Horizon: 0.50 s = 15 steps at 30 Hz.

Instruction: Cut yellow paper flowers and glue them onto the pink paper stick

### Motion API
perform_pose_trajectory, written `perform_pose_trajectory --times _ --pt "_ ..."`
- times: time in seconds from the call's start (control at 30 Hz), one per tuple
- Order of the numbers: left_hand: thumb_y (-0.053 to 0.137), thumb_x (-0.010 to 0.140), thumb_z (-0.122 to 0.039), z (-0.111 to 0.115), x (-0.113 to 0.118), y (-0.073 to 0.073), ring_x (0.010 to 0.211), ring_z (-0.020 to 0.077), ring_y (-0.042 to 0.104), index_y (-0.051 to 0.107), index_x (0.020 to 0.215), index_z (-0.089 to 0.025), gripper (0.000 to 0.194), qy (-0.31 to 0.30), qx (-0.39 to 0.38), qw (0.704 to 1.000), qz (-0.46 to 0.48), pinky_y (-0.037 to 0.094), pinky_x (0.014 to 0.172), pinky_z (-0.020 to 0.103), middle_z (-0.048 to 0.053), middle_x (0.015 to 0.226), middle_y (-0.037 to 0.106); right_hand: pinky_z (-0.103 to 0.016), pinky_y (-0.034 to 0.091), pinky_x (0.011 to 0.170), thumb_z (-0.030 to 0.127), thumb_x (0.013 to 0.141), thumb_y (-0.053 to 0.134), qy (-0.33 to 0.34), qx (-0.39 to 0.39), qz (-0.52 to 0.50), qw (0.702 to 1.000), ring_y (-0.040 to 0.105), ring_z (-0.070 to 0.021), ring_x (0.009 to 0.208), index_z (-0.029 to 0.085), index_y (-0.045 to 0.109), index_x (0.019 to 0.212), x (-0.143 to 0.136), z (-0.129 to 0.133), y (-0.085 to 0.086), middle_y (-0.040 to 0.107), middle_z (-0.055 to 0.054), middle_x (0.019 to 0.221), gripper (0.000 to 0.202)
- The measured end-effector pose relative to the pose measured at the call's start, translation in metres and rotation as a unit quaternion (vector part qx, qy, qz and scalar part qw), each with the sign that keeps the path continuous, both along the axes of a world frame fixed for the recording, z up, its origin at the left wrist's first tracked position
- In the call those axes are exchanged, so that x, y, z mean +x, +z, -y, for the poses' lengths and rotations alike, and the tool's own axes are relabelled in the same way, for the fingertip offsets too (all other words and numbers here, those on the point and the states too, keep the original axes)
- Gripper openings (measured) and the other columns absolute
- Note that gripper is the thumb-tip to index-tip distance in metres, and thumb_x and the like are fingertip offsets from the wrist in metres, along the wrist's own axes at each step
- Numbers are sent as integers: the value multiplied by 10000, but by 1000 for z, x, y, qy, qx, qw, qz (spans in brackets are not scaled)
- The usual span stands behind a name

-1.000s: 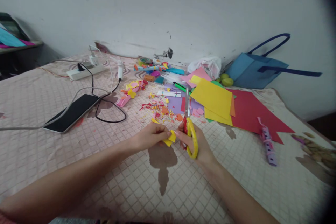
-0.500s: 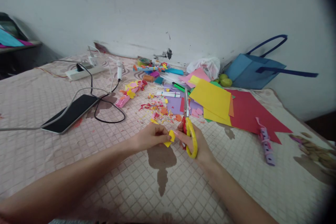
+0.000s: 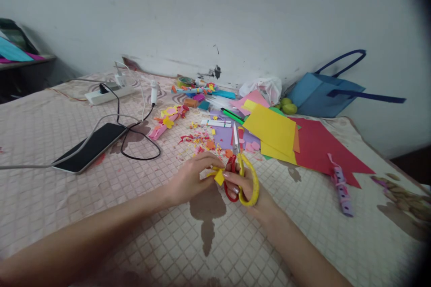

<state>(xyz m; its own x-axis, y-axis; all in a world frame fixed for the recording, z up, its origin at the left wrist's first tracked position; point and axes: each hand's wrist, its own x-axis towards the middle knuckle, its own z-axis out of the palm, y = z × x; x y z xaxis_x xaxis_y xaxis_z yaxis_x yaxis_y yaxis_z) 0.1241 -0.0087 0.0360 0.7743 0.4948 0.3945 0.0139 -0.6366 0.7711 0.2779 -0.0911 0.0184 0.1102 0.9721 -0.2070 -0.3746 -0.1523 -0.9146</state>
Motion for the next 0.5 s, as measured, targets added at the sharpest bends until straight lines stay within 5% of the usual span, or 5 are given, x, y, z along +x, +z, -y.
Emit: perform_pose_trajectory --times 0.2,0.37,0.5 --pt "444 871 -178 -7 -4 1 900 164 548 615 905 -154 176 -43 132 990 -10 440 807 290 87 929 627 -168 301 318 384 701 692 2 -14 66 998 338 -49 300 196 472 723 3 -1 -3 382 115 390 290" --pt "497 819 -178 -9 -3 3 701 111 544 577 752 -144 110 7 21 998 -62 436 661 225 31 756 608 -175 335 327 504 723 635 -54 17 167 984 369 -54 328 198 468 748 3 2 4 400 106 428 350" --pt "520 777 -188 -7 -2 7 639 95 533 578 701 -142 106 -5 -59 994 -95 431 628 208 7 683 605 -184 357 343 389 656 718 -62 40 154 985 399 -47 374 199 485 797 2 2 8 478 83 574 331"
